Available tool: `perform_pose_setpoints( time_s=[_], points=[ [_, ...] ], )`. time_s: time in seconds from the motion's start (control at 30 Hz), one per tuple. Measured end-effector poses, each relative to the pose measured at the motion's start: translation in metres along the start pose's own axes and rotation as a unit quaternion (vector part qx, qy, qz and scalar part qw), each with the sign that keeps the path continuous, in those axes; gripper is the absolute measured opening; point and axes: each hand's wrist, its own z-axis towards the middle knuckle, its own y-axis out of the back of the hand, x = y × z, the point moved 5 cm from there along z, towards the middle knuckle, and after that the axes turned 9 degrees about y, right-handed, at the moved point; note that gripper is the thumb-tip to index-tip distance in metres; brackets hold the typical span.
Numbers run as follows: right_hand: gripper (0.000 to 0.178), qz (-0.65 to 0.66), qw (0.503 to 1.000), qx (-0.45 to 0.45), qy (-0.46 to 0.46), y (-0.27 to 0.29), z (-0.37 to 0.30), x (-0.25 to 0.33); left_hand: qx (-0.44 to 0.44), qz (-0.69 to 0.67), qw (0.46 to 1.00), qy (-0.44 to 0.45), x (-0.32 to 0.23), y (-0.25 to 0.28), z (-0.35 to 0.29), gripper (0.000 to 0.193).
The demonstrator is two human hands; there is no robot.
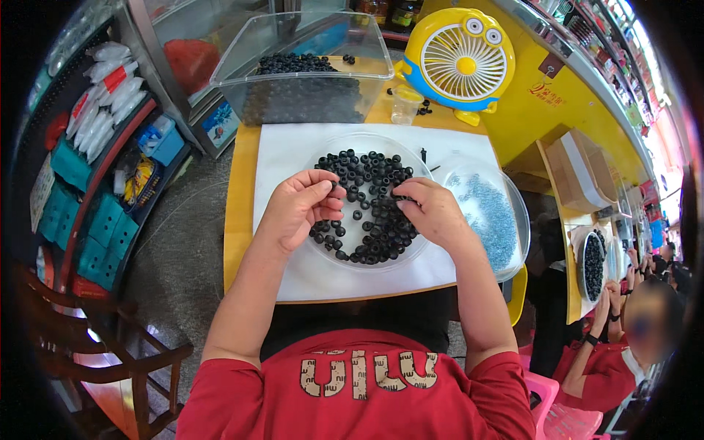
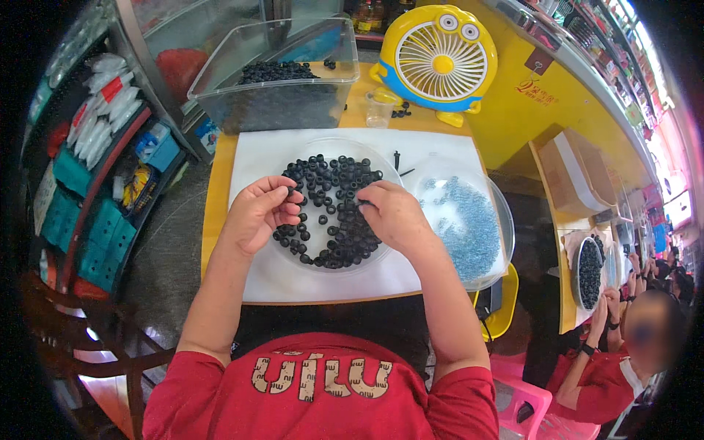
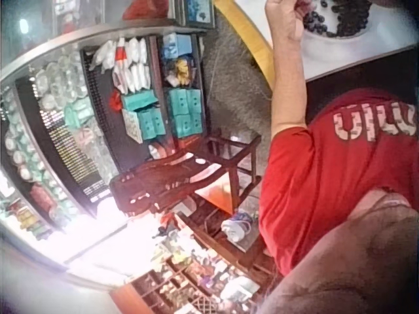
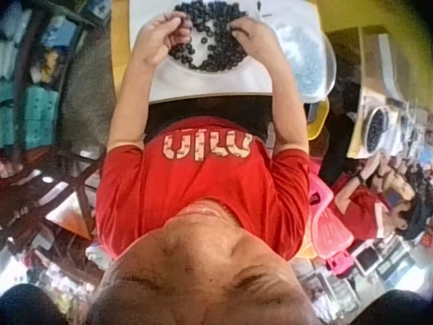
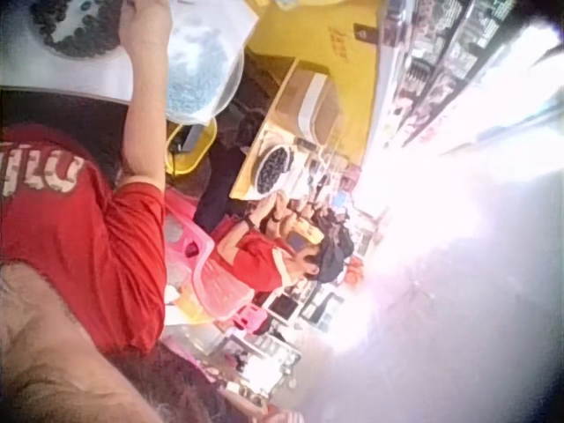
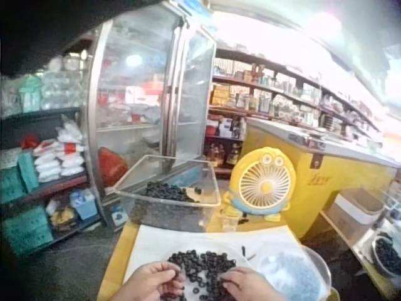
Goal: The person sorts small plastic rings by hand, taking them from a central sorting tray and placing them into bins and smaller piles on a table.
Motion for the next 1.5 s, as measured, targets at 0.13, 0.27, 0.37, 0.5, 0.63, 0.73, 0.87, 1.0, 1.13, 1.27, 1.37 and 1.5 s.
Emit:
perform_pose_setpoints(
  time_s=[0.13, 0.27, 0.37, 0.5, 0.63, 0.73, 0.87, 1.0, 1.13, 1.27, 1.37, 1.5],
  points=[
    [0.019, 0.043, 0.996, 0.005, -0.073, 0.005, -0.014, -0.002, -0.041, 0.149, 0.987, -0.038, 0.004, -0.004, 0.004, 0.015],
    [0.016, 0.058, 0.995, -0.007, -0.077, 0.002, -0.018, -0.003, -0.070, 0.572, 0.806, -0.135, 0.002, -0.021, 0.003, 0.016],
    [0.015, 0.087, 0.992, -0.047, -0.083, 0.003, -0.022, -0.005, -0.083, 0.670, 0.718, -0.167, 0.004, -0.044, 0.017, 0.018],
    [0.015, 0.103, 0.989, -0.076, -0.073, -0.001, -0.026, -0.007, -0.046, 0.776, 0.618, -0.118, 0.022, -0.056, 0.037, 0.017],
    [0.015, 0.151, 0.979, -0.096, -0.097, 0.004, -0.032, -0.012, -0.053, 0.792, 0.600, -0.102, 0.021, -0.053, 0.039, 0.017],
    [0.015, 0.175, 0.967, -0.148, -0.109, 0.008, -0.041, -0.028, -0.075, 0.641, 0.758, -0.094, 0.004, -0.045, 0.033, 0.019],
    [0.015, 0.266, 0.914, -0.242, -0.188, 0.027, -0.060, -0.044, 0.024, 0.163, 0.986, 0.010, 0.000, -0.029, 0.026, 0.018],
    [0.016, 0.054, 0.946, -0.225, -0.225, 0.050, -0.085, -0.068, 0.029, 0.026, 0.999, 0.003, -0.004, -0.025, 0.030, 0.017],
    [0.017, -0.011, 0.958, -0.138, -0.251, 0.054, -0.104, -0.075, 0.057, 0.003, 0.998, 0.006, 0.002, -0.028, 0.037, 0.016],
    [0.021, -0.026, 0.981, 0.032, -0.189, 0.039, -0.095, -0.057, 0.048, 0.015, 0.999, -0.008, 0.001, -0.025, 0.039, 0.019],
    [0.023, 0.034, 0.980, 0.006, -0.196, 0.041, -0.091, -0.071, 0.049, 0.023, 0.998, -0.007, 0.003, -0.017, 0.035, 0.020],
    [0.023, -0.175, 0.961, -0.069, -0.201, 0.044, -0.079, -0.077, 0.057, 0.033, 0.998, -0.005, 0.002, -0.023, 0.030, 0.018]
  ],
)
